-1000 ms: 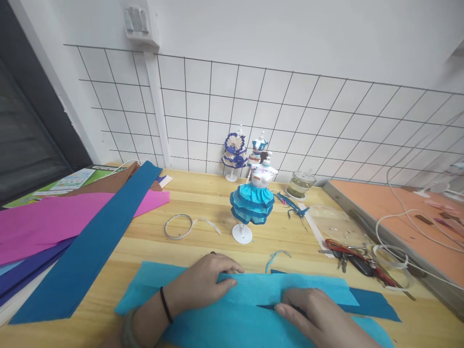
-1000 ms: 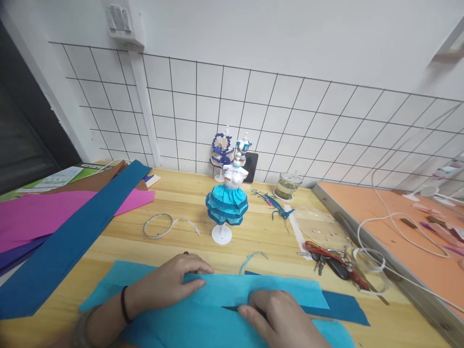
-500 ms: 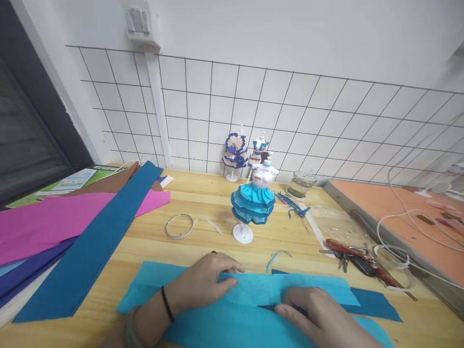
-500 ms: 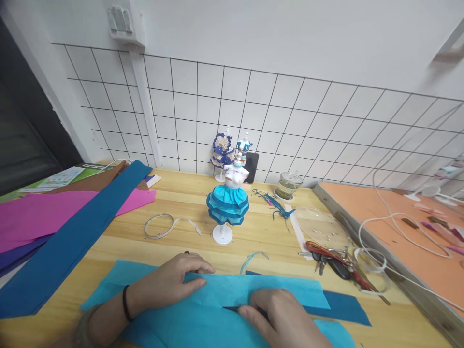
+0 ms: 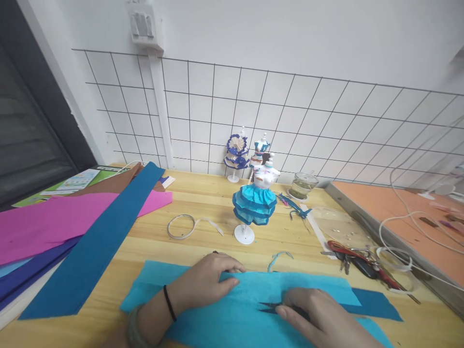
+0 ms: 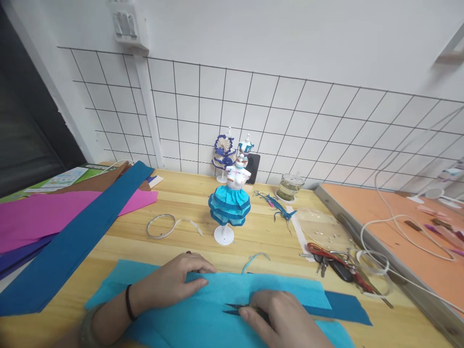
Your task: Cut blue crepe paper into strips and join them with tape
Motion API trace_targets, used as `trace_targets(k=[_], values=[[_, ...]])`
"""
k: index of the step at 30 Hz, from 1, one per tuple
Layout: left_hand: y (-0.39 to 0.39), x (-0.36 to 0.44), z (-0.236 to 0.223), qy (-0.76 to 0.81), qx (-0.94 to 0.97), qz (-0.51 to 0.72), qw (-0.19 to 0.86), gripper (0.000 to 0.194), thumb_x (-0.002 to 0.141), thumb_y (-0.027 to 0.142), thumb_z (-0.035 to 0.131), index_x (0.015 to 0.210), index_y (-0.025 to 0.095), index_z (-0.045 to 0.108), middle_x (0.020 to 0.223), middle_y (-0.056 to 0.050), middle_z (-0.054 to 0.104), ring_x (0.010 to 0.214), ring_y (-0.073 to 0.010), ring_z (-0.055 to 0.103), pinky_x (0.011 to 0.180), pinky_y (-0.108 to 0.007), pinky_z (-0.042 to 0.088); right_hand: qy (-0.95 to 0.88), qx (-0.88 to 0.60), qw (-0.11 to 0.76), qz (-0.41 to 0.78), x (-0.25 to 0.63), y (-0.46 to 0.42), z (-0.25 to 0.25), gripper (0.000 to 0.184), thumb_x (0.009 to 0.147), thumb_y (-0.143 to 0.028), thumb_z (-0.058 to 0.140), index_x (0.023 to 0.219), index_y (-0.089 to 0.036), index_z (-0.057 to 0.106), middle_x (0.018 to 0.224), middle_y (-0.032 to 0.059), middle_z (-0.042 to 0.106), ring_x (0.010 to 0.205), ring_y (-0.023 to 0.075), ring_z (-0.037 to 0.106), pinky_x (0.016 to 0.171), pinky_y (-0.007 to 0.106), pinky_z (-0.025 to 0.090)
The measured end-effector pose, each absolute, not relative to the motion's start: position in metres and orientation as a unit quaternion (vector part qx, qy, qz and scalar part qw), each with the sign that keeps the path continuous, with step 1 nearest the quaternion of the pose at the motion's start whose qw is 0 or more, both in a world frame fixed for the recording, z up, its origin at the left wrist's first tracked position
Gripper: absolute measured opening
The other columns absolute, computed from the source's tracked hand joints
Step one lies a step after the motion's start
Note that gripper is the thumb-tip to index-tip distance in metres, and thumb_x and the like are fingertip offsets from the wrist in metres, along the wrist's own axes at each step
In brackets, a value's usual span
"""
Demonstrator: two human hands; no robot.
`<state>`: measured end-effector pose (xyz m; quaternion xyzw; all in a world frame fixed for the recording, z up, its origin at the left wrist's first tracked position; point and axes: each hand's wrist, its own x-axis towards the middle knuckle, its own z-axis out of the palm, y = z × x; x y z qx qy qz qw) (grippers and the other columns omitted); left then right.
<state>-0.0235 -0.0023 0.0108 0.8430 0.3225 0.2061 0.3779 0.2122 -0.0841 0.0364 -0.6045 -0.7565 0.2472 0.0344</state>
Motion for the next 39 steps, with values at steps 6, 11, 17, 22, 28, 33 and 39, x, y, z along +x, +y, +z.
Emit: trace_targets(k=[6,11,17,22,28,33,39], values=[[-0.003,-0.024,0.011,0.322,0.843,0.21,0.376,0.028,0.076,0.019,0.055,0.102,0.023,0.063,0.1,0.0,0.066,0.091,-0.0138,0.058,0.083,-0.023,0.041,-0.757,-0.61,0.033,0.234,0.208,-0.083,0.037,0.038,0.088,-0.047,0.035,0.07,-0.023,0.059,0.07,0.0002,0.063,0.064,0.016,0.055,0.056,0.026,0.032],[-0.003,-0.024,0.009,0.314,0.846,0.212,0.376,0.028,0.076,0.018,0.055,0.102,0.023,0.063,0.102,0.0,0.066,0.093,-0.0141,0.057,0.085,-0.024,0.04,-0.767,-0.6,0.032,0.222,0.199,-0.08,0.036,0.036,0.088,-0.046,0.036,0.07,-0.023,0.058,0.07,-0.0003,0.063,0.063,0.0155,0.055,0.055,0.026,0.031],[-0.003,-0.024,0.012,0.318,0.844,0.205,0.38,0.029,0.075,0.018,0.055,0.103,0.022,0.063,0.102,-0.001,0.066,0.093,-0.0148,0.057,0.086,-0.025,0.04,-0.775,-0.588,0.041,0.229,0.193,-0.076,0.038,0.033,0.088,-0.043,0.038,0.071,-0.023,0.059,0.07,-0.0006,0.063,0.063,0.0148,0.055,0.055,0.025,0.032],[-0.003,-0.023,0.013,0.315,0.843,0.208,0.383,0.029,0.075,0.017,0.055,0.103,0.022,0.063,0.102,0.0,0.067,0.092,-0.0147,0.058,0.085,-0.025,0.041,-0.778,-0.583,0.046,0.229,0.189,-0.076,0.038,0.034,0.089,-0.042,0.037,0.071,-0.022,0.059,0.072,0.0001,0.063,0.065,0.0151,0.056,0.057,0.025,0.033],[-0.003,-0.023,0.012,0.315,0.841,0.211,0.386,0.029,0.075,0.017,0.055,0.102,0.023,0.063,0.101,0.0,0.067,0.091,-0.0146,0.058,0.084,-0.025,0.041,-0.778,-0.579,0.047,0.24,0.187,-0.077,0.035,0.036,0.09,-0.044,0.033,0.074,-0.023,0.058,0.073,0.0002,0.064,0.068,0.0161,0.057,0.059,0.025,0.034],[-0.003,-0.023,0.012,0.315,0.842,0.211,0.384,0.029,0.075,0.018,0.055,0.103,0.023,0.063,0.102,0.0,0.067,0.092,-0.0145,0.058,0.085,-0.025,0.041,-0.775,-0.583,0.051,0.237,0.186,-0.079,0.031,0.036,0.09,-0.044,0.033,0.073,-0.022,0.058,0.074,0.0015,0.065,0.068,0.0164,0.057,0.057,0.024,0.034],[-0.003,-0.024,0.013,0.315,0.844,0.212,0.38,0.029,0.075,0.017,0.055,0.102,0.023,0.063,0.102,0.0,0.066,0.092,-0.0145,0.058,0.084,-0.025,0.041,-0.772,-0.585,0.055,0.242,0.187,-0.078,0.028,0.037,0.09,-0.044,0.033,0.073,-0.022,0.057,0.073,0.0004,0.065,0.068,0.0158,0.057,0.058,0.024,0.034]])
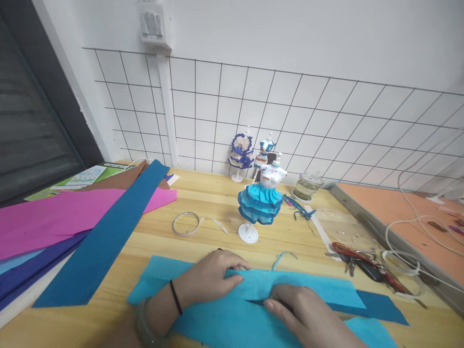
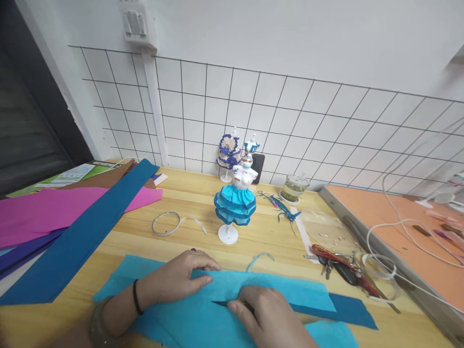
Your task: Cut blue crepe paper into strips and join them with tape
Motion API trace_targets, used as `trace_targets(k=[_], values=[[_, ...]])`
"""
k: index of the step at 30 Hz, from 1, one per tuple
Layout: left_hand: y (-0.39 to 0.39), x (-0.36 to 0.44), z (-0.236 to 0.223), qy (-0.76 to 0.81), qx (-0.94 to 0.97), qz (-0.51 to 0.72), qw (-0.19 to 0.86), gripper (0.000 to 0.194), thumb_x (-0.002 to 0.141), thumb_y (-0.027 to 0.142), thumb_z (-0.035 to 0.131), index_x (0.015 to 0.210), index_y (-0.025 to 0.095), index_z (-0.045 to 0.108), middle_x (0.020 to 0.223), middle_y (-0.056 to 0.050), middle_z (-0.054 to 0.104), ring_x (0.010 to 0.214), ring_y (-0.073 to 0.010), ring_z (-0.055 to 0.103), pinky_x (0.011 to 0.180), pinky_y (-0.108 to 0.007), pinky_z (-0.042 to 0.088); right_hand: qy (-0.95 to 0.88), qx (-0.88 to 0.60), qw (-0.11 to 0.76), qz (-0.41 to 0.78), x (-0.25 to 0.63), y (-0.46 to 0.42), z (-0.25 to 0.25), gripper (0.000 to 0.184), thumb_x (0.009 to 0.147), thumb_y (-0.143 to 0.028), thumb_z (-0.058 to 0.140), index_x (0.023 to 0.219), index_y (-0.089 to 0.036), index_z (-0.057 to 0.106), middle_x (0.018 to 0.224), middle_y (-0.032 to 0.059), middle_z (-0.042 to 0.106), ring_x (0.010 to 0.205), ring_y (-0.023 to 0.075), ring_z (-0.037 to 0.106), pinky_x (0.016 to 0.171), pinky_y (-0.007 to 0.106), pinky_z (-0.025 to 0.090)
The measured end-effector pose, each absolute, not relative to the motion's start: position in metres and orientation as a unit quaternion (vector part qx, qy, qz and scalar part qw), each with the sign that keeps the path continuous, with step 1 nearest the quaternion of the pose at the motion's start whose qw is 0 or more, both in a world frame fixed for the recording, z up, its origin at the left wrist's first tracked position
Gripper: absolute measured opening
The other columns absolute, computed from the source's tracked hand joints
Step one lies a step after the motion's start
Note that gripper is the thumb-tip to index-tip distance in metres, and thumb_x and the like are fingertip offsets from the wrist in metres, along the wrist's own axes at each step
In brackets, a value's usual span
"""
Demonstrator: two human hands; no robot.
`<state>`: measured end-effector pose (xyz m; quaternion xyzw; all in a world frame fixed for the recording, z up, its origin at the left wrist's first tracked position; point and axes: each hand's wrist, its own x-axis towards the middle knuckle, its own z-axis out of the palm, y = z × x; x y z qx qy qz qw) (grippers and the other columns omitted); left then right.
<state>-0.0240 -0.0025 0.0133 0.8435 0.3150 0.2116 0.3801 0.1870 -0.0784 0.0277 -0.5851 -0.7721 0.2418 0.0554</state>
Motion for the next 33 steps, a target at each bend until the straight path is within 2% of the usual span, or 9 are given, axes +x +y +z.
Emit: trace_targets(k=[33], values=[[-0.0008,-0.0253,0.012,0.315,0.845,0.213,0.377,0.028,0.075,0.017,0.055,0.102,0.022,0.063,0.101,0.0,0.066,0.093,-0.0141,0.057,0.084,-0.023,0.04,-0.769,-0.591,0.053,0.238,0.1864,-0.0771,0.0192,0.041,0.091,-0.047,0.031,0.067,-0.021,0.052,0.069,-0.0003,0.063,0.063,0.0144,0.055,0.056,0.024,0.03]])
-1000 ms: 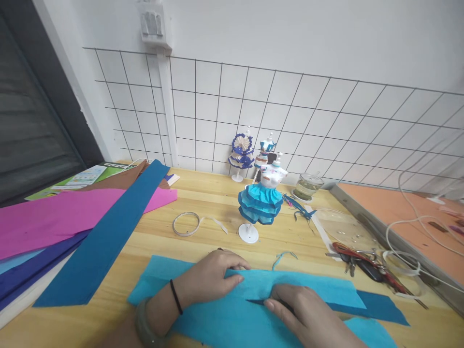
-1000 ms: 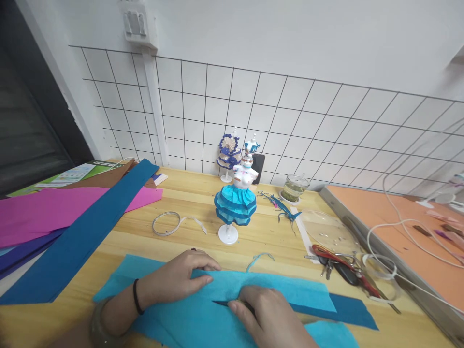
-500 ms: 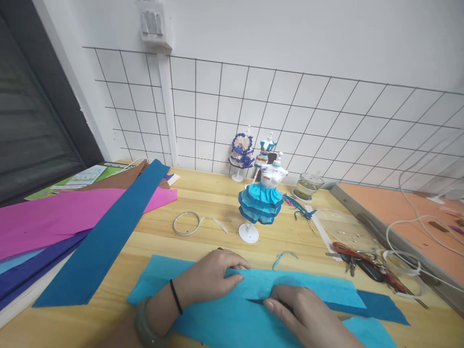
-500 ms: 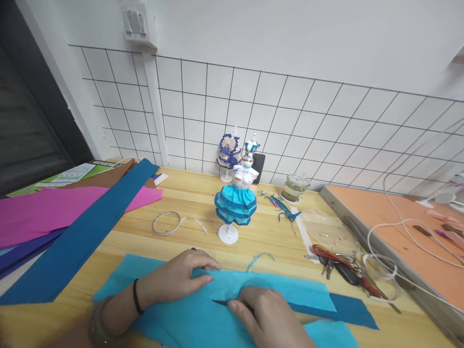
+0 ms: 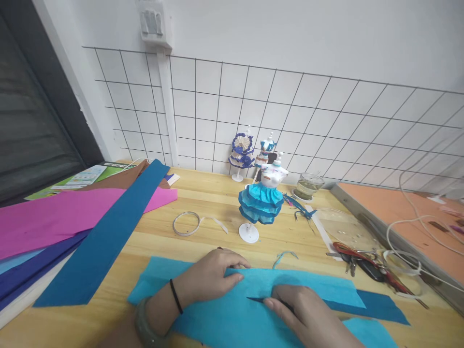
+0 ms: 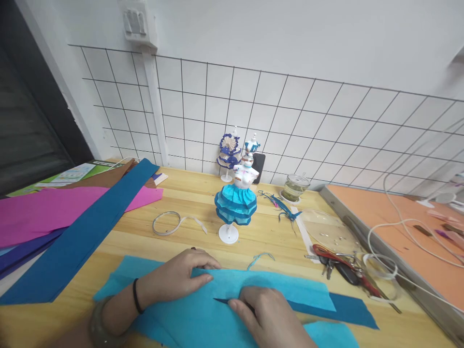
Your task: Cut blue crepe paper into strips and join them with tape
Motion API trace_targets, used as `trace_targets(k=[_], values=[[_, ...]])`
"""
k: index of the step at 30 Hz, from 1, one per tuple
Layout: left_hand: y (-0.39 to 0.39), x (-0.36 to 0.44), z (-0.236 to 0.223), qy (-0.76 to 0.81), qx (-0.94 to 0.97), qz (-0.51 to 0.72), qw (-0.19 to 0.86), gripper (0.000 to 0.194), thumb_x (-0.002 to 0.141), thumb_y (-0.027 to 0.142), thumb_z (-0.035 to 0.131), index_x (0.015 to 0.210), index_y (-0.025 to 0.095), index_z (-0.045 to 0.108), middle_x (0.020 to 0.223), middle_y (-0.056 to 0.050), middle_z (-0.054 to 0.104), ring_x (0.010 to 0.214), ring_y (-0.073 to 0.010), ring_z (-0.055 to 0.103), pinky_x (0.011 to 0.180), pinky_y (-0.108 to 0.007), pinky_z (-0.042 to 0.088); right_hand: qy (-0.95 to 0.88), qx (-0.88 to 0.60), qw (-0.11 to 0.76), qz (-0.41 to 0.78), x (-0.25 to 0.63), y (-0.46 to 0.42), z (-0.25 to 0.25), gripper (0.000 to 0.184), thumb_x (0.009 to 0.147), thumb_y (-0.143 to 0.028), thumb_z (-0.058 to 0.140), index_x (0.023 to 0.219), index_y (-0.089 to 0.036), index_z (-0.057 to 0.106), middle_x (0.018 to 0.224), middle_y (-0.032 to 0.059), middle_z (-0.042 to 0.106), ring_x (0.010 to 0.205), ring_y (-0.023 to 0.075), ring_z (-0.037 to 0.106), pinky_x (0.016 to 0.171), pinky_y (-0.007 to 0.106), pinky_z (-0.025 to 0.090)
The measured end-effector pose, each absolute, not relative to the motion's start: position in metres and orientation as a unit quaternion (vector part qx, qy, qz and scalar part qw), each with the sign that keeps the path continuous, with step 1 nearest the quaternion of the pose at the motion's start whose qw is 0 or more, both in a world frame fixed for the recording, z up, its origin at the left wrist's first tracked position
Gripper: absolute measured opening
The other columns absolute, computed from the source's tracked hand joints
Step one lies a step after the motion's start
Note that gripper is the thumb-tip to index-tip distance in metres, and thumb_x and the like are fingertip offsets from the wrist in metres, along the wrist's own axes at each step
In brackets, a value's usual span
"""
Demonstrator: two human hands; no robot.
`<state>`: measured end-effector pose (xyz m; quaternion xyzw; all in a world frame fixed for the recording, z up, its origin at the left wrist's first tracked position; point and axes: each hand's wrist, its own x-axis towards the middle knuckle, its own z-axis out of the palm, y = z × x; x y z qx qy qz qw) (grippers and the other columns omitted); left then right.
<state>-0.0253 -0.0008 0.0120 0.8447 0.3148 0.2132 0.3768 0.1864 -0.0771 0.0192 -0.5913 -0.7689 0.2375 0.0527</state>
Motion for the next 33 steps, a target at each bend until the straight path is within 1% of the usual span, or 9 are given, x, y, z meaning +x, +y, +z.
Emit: trace_targets(k=[3,7,9,12,16,27,33], values=[[0.001,-0.028,0.014,0.322,0.841,0.214,0.379,0.028,0.075,0.02,0.056,0.103,0.021,0.063,0.099,-0.001,0.067,0.09,-0.0142,0.058,0.082,-0.023,0.041,-0.769,-0.592,0.052,0.234,0.187,-0.077,0.02,0.04,0.091,-0.046,0.032,0.065,-0.021,0.051,0.067,-0.0005,0.063,0.062,0.0144,0.055,0.055,0.024,0.029],[0.01,-0.037,0.015,0.347,0.821,0.183,0.415,0.036,0.077,0.03,0.055,0.111,0.019,0.058,0.079,-0.001,0.065,0.072,-0.0127,0.058,0.066,-0.021,0.044,-0.769,-0.596,0.045,0.226,0.188,-0.077,0.02,0.041,0.091,-0.046,0.031,0.064,-0.021,0.049,0.066,-0.0002,0.062,0.061,0.0147,0.055,0.054,0.024,0.029],[0.014,-0.043,0.015,0.349,0.817,0.153,0.433,0.043,0.074,0.034,0.058,0.114,0.018,0.056,0.075,0.001,0.063,0.068,-0.0123,0.057,0.061,-0.021,0.043,-0.769,-0.597,0.046,0.223,0.188,-0.077,0.02,0.042,0.091,-0.047,0.03,0.064,-0.021,0.049,0.066,-0.0004,0.061,0.061,0.0145,0.054,0.054,0.024,0.029],[0.019,-0.049,0.015,0.345,0.824,0.129,0.431,0.048,0.069,0.031,0.062,0.115,0.018,0.056,0.079,0.0,0.062,0.073,-0.0135,0.057,0.065,-0.022,0.043,-0.768,-0.596,0.049,0.228,0.187,-0.077,0.021,0.042,0.091,-0.048,0.03,0.065,-0.021,0.05,0.067,-0.0008,0.062,0.061,0.0142,0.054,0.055,0.024,0.029],[0.018,-0.049,0.018,0.343,0.818,0.129,0.444,0.045,0.071,0.025,0.057,0.115,0.018,0.057,0.079,0.0,0.062,0.073,-0.0129,0.057,0.065,-0.021,0.043,-0.768,-0.594,0.049,0.236,0.186,-0.076,0.024,0.04,0.091,-0.047,0.03,0.068,-0.022,0.052,0.07,-0.0008,0.063,0.065,0.0148,0.056,0.057,0.024,0.031],[0.018,-0.051,0.022,0.337,0.799,0.161,0.472,0.043,0.07,0.028,0.061,0.113,0.019,0.058,0.083,-0.001,0.061,0.076,-0.0136,0.057,0.07,-0.023,0.044,-0.773,-0.59,0.045,0.23,0.181,-0.077,0.031,0.038,0.09,-0.046,0.032,0.07,-0.023,0.054,0.071,-0.0007,0.064,0.067,0.0153,0.057,0.057,0.024,0.031],[0.017,-0.05,0.023,0.337,0.794,0.172,0.477,0.042,0.071,0.028,0.06,0.112,0.02,0.058,0.08,0.0,0.061,0.075,-0.0129,0.056,0.069,-0.023,0.044,-0.778,-0.584,0.04,0.228,0.17,-0.074,0.035,0.036,0.09,-0.043,0.033,0.07,-0.023,0.055,0.072,-0.0006,0.064,0.066,0.0151,0.057,0.057,0.024,0.032]])
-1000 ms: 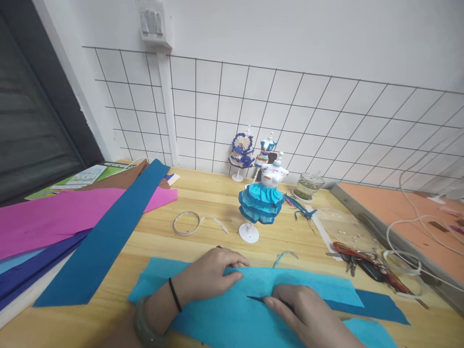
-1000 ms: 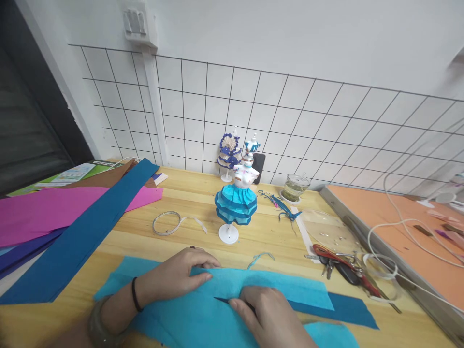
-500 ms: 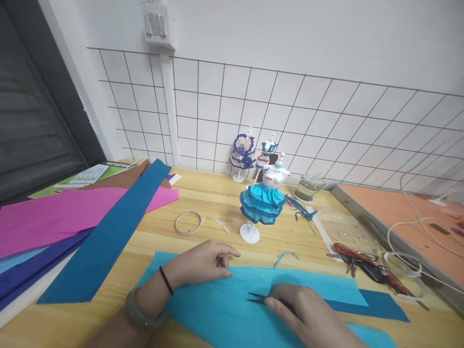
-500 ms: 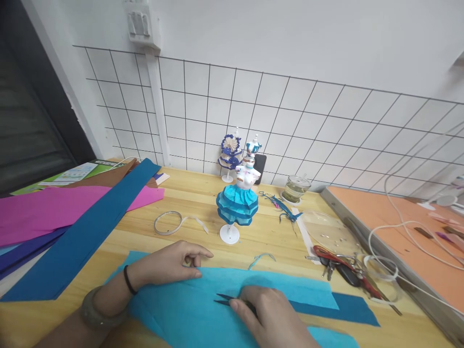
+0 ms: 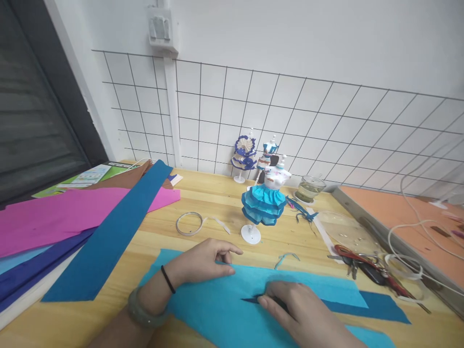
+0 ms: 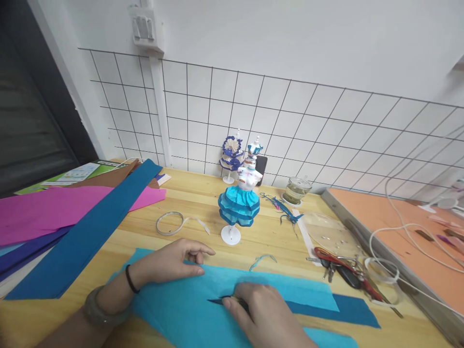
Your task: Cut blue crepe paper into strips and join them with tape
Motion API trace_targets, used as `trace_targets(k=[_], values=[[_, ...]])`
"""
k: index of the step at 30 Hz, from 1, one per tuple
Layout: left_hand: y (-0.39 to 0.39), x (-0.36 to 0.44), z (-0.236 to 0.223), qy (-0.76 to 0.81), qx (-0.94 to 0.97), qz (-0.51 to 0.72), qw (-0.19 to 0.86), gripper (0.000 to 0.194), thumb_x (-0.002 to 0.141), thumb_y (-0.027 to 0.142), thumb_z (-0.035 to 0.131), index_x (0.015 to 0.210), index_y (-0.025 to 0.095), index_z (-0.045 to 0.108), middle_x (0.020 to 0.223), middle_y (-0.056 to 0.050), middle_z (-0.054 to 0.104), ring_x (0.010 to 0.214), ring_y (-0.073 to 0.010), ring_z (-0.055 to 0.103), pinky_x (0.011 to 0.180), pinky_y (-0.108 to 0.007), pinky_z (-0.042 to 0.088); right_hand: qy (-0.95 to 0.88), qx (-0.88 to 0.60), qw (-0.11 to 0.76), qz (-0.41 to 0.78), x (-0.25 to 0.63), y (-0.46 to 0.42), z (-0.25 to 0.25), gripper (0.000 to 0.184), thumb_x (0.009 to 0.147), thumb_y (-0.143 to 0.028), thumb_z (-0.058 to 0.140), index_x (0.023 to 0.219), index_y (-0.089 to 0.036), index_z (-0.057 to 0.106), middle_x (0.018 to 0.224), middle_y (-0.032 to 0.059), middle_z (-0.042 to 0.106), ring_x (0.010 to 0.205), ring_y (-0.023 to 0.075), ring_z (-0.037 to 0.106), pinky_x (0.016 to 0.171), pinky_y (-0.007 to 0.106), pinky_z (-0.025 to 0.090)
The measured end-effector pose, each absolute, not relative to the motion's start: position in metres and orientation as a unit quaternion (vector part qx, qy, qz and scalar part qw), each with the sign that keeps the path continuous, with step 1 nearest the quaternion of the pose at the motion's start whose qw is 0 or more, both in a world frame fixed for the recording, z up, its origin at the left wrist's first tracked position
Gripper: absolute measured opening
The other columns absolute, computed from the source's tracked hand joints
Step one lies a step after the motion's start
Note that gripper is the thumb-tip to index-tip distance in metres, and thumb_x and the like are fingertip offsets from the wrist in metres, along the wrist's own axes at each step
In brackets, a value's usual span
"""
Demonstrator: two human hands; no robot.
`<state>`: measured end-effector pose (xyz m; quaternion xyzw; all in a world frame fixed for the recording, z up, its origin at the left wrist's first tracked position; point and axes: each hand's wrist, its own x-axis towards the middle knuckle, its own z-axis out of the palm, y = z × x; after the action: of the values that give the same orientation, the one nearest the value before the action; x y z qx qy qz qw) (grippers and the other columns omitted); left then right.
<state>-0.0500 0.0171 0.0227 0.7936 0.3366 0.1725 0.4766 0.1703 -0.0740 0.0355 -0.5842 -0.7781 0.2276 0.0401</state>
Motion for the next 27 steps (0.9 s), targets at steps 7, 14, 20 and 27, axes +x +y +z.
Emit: trace_targets(k=[7,14,20,27], values=[[0.016,-0.048,0.024,0.335,0.795,0.172,0.475,0.041,0.071,0.027,0.06,0.111,0.019,0.059,0.081,0.0,0.061,0.075,-0.0122,0.056,0.07,-0.022,0.044,-0.775,-0.588,0.036,0.228,0.162,-0.072,0.037,0.036,0.09,-0.043,0.033,0.071,-0.022,0.056,0.075,0.0009,0.065,0.068,0.016,0.057,0.059,0.025,0.034],[0.018,-0.051,0.021,0.331,0.792,0.18,0.479,0.042,0.072,0.029,0.06,0.113,0.02,0.058,0.081,0.0,0.061,0.075,-0.0126,0.056,0.067,-0.022,0.044,-0.772,-0.588,0.045,0.237,0.161,-0.075,0.034,0.037,0.09,-0.043,0.032,0.071,-0.022,0.055,0.074,0.0012,0.065,0.068,0.0165,0.058,0.059,0.025,0.035],[0.017,-0.051,0.024,0.328,0.793,0.182,0.48,0.042,0.072,0.028,0.06,0.113,0.019,0.058,0.08,0.0,0.061,0.074,-0.0128,0.056,0.068,-0.023,0.044,-0.767,-0.593,0.055,0.241,0.16,-0.075,0.032,0.037,0.09,-0.044,0.032,0.071,-0.022,0.055,0.075,0.0009,0.065,0.07,0.0168,0.058,0.06,0.025,0.035],[0.017,-0.052,0.024,0.325,0.797,0.183,0.475,0.042,0.072,0.028,0.06,0.113,0.019,0.058,0.081,0.0,0.061,0.074,-0.0131,0.057,0.068,-0.023,0.045,-0.765,-0.594,0.053,0.245,0.158,-0.074,0.03,0.038,0.09,-0.045,0.032,0.07,-0.022,0.054,0.074,0.0007,0.065,0.069,0.0165,0.057,0.059,0.025,0.034]])
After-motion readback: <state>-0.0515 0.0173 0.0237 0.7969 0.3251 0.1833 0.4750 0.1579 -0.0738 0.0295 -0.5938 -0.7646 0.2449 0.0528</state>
